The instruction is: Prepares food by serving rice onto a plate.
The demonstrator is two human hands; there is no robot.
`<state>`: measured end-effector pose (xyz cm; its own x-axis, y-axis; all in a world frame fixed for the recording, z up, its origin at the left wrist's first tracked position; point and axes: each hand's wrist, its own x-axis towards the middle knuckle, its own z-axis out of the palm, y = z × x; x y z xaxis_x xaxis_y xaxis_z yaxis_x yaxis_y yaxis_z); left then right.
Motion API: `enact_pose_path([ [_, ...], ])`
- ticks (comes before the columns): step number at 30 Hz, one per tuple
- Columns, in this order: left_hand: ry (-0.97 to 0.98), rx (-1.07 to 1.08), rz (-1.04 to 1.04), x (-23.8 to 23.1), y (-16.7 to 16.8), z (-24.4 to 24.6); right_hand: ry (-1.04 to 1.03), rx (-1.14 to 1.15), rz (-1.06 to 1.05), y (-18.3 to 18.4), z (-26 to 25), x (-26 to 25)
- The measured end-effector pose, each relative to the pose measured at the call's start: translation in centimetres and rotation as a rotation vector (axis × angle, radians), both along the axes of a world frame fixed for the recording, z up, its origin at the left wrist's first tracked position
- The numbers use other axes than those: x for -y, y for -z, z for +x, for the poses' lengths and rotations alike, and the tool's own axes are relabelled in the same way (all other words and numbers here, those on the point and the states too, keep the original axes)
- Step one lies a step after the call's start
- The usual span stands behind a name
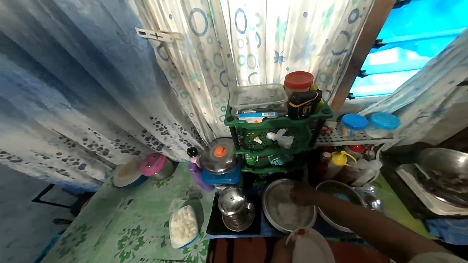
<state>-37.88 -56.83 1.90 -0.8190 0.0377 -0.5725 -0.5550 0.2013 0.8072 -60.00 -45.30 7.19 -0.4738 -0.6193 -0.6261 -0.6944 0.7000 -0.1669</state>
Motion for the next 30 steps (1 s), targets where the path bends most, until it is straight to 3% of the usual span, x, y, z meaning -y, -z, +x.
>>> enact_pose_path([
  [5, 0.016, -0.048, -0.017, 0.9, -0.8, 0.3, 0.203, 0.017, 0.022, -0.1, -0.1, -1.4],
  [10, -0.235, -0.012, 0.025, 3.2, -3.4, 2.5, 0.466, 0.006, -0.113, -2.0, -0.5, -4.9],
  [14, -0.383, -0.007, 0.008, 5.3, -2.0, 3.9, 0.551, -0.052, -0.229, -5.3, -0.1, -6.9],
  [20, -0.655, -0.045, 0.177, 4.6, 0.7, 2.2, 0.428, -0.107, -0.502, -8.9, 6.2, -8.0],
  [22, -0.715, -0.059, 0.271, 4.0, 0.3, 1.7, 0.333, -0.275, -0.599, -8.0, 9.9, -7.7],
  [25, -0.779, -0.074, 0.342, 3.8, -0.5, 1.2, 0.165, -0.699, -0.89, -3.7, 13.5, -7.3],
  [27, -0.81, -0.093, 0.359, 3.9, -0.3, 1.2, 0.173, -0.739, -0.911, -2.4, 14.4, -7.2],
  [30, -0.803, -0.106, 0.344, 4.1, -0.6, 1.4, 0.253, -0.687, -0.854, -4.3, 15.0, -7.2],
])
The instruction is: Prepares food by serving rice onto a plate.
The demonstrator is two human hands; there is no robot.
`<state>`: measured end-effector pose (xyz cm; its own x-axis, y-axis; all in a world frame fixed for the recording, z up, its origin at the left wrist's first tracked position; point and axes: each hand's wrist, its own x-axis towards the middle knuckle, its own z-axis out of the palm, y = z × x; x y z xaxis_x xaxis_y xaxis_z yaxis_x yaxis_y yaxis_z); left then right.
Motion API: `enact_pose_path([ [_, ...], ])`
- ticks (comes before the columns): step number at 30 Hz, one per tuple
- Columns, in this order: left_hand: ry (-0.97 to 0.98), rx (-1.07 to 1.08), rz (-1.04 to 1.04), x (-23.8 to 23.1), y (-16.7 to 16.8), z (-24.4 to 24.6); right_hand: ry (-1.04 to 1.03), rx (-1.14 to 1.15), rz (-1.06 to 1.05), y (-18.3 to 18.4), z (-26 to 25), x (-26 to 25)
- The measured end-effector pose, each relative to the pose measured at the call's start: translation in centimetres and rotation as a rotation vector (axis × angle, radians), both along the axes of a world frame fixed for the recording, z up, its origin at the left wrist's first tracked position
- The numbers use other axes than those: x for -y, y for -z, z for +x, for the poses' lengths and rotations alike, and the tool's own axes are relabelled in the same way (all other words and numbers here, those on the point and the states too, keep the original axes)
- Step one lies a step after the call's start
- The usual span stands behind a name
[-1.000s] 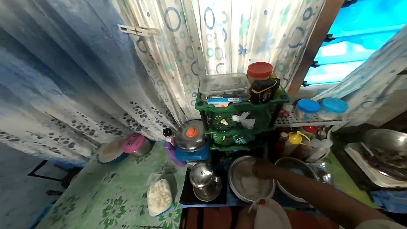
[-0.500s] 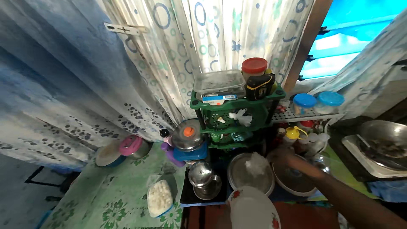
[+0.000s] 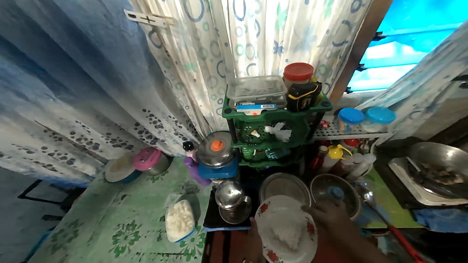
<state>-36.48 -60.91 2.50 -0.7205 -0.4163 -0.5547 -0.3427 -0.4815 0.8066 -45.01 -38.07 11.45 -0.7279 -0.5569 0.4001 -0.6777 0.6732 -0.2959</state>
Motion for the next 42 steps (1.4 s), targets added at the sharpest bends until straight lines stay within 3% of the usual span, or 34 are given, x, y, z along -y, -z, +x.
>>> enact_pose_path([
  [3, 0.0, -0.005, -0.002, 0.1, 0.0, 0.4, 0.003, -0.054, 0.109, -3.6, 1.0, -0.3],
  [6, -0.012, 0.013, -0.009, 0.3, -0.1, 0.7, -0.039, -0.087, 0.203, -3.4, 2.9, 0.5],
  [9, 0.013, 0.083, -0.132, 0.8, -0.5, 1.3, -0.06, 0.086, 0.237, -2.6, 2.7, 1.0],
  [12, 0.098, 0.115, -0.247, 1.1, -0.3, 2.3, 0.086, 0.43, 0.36, -6.1, -0.9, 1.8],
  [13, 0.132, 0.108, -0.276, 1.0, 0.0, 2.5, 0.144, 0.421, 0.396, -6.5, -2.6, 2.2],
  [18, 0.341, 0.006, -0.392, -1.4, -1.2, 1.7, 0.27, 0.349, 0.637, -3.1, -10.0, 6.4],
  [24, 0.443, -0.115, -0.285, -1.6, -0.3, 0.6, 0.113, 0.34, 0.68, 2.1, -11.9, 9.1],
  [29, 0.444, -0.036, -0.271, -1.1, 0.0, 0.3, 0.157, 0.465, 0.821, 3.0, -13.5, 9.8],
  [42, 0.394, 0.005, -0.208, -0.9, 0.3, 0.1, 0.197, 0.782, 0.837, 3.4, -14.5, 11.0],
])
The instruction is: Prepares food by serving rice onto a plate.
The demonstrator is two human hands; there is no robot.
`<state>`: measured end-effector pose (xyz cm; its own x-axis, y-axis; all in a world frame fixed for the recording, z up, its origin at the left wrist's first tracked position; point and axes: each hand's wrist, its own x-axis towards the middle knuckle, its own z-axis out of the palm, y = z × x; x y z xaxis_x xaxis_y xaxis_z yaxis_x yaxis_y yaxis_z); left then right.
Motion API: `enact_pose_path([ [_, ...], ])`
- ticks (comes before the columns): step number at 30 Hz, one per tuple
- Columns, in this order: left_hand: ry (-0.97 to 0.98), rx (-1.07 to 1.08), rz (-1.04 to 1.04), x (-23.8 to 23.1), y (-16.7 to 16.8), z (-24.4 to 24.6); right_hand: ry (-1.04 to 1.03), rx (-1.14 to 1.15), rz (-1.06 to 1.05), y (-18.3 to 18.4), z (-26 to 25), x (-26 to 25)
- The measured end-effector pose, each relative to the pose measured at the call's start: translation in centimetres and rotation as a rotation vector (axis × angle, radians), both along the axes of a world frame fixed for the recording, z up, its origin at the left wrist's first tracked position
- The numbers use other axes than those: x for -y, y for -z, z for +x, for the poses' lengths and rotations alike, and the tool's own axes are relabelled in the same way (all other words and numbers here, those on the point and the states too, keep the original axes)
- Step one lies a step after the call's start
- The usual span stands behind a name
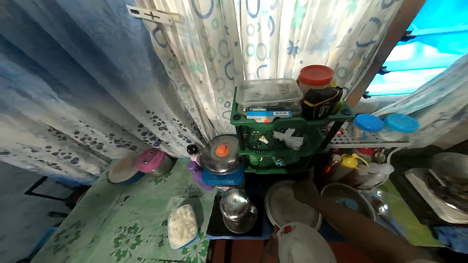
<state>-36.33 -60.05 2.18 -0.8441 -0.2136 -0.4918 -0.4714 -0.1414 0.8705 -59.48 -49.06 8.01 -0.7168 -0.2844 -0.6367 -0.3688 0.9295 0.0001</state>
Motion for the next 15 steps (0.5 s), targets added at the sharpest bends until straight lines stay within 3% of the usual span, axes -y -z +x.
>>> enact_pose_path([
  [8, -0.016, 0.032, 0.023, -0.2, -0.5, 0.2, 0.138, 0.091, 0.0, -0.7, -0.6, -1.2],
  [11, 0.017, 0.032, 0.016, 0.0, -0.7, 0.1, 0.079, 0.094, 0.033, -1.1, 0.4, -1.8],
  [15, 0.028, -0.019, 0.018, 0.1, -0.2, 0.4, 0.034, 0.034, 0.157, -4.8, 2.6, -0.6],
])
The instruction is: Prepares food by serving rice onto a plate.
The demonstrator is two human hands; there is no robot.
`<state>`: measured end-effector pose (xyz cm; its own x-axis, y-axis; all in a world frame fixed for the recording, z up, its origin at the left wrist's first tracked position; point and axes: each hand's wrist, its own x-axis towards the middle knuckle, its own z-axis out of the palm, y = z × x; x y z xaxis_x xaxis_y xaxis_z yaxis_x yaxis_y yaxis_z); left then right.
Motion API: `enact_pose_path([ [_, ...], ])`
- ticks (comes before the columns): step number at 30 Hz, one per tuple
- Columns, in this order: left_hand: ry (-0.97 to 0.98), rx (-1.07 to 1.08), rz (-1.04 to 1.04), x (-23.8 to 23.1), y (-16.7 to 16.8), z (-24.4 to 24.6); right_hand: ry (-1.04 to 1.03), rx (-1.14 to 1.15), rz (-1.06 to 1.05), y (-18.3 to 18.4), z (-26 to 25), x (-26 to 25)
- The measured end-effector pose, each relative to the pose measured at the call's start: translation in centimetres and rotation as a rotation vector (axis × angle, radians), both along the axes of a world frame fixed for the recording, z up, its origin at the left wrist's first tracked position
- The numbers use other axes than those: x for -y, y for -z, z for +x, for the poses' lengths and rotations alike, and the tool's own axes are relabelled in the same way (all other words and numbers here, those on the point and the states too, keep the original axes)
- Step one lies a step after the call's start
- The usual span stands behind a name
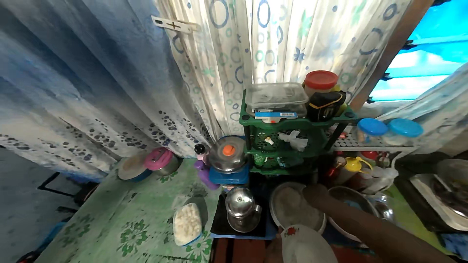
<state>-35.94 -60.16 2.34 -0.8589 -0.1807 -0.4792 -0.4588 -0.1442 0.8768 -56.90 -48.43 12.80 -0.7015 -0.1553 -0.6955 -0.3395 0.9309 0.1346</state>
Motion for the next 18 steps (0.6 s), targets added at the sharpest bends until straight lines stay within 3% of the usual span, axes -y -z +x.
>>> enact_pose_path([
  [3, 0.002, -0.032, -0.015, -0.2, -0.3, 0.1, -0.015, 0.001, 0.015, -3.7, 0.5, 0.6],
  [6, 0.023, -0.034, -0.055, -0.2, -0.5, 0.0, -0.1, 0.052, -0.082, -4.6, 0.2, 1.0],
  [10, 0.019, -0.014, -0.035, -0.1, -0.4, -0.1, -0.17, 0.121, -0.189, -2.0, -1.4, 2.8],
  [14, 0.061, -0.033, -0.021, 0.4, 0.5, -0.1, -0.104, 0.126, -0.275, 1.7, -2.3, 3.9],
  [18, 0.041, -0.035, 0.012, 0.3, 0.5, 0.0, 0.011, 0.091, -0.34, 5.6, 0.2, 4.7],
])
